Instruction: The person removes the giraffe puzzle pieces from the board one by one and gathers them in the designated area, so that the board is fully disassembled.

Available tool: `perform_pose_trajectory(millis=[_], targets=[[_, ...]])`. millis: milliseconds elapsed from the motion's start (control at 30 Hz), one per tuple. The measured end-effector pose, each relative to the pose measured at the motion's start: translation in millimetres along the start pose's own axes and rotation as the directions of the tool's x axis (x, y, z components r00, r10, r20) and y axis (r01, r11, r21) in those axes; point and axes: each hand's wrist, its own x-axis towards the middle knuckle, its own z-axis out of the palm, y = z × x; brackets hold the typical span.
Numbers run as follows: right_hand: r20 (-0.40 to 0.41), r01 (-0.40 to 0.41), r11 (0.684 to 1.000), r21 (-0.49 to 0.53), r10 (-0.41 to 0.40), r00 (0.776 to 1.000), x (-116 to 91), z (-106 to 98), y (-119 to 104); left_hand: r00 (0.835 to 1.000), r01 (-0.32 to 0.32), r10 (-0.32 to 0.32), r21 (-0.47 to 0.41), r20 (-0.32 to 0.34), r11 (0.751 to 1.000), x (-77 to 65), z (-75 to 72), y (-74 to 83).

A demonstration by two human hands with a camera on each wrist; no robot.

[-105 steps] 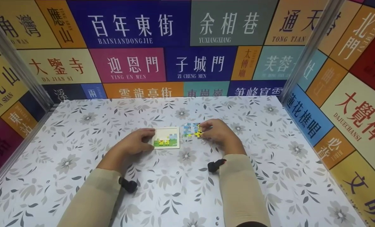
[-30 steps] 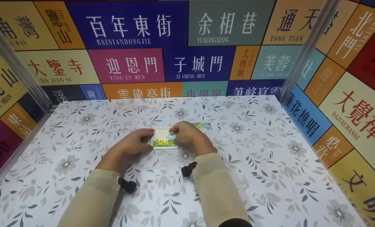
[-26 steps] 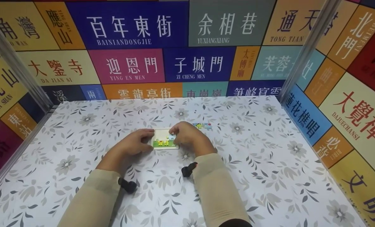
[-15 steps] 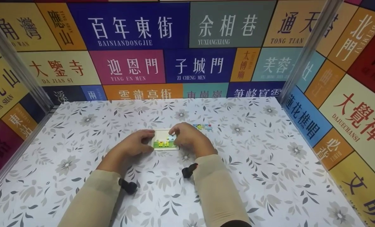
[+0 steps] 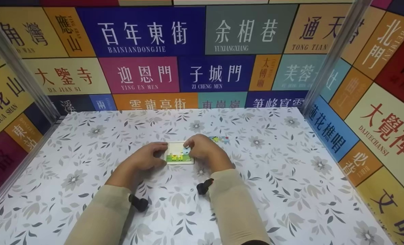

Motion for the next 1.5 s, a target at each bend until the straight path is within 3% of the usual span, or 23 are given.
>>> perform_pose_trajectory(millis=[233, 567, 800, 1033, 1233, 1500], targets=[[0.012, -0.036, 0.999, 0.020, 0.036, 0.999, -2, 0, 4, 1.000, -0.013, 0.013, 0.015, 0.006, 1.000, -0.2, 3.0, 1.2], [0.000, 0.025, 1.000, -0.014, -0.025, 1.000, -4, 3, 5, 0.996, -0.083, 0.082, 0.052, 0.023, 0.995, -0.9, 1.9, 1.7], [0.002, 0.008, 1.000, -0.010, -0.008, 1.000, -3, -4, 2, 0.999, -0.027, 0.027, 0.025, 0.017, 0.999, 0.1, -1.1, 3.1], [-0.050, 0.066, 0.998, -0.012, -0.067, 0.996, -7, -19, -2, 0.999, -0.049, 0.049, 0.031, 0.000, 0.998, 3.0, -4.8, 1.6], [-0.098, 0.076, 0.997, 0.020, -0.074, 0.992, -17, -36, 14, 0.999, -0.053, 0.053, 0.025, 0.007, 0.998, 1.2, -3.0, 0.0], [-0.114, -0.008, 0.999, 0.037, 0.012, 0.993, -30, -58, 52, 0.995, -0.096, 0.096, 0.052, 0.002, 0.994, 0.0, -1.8, -5.3]])
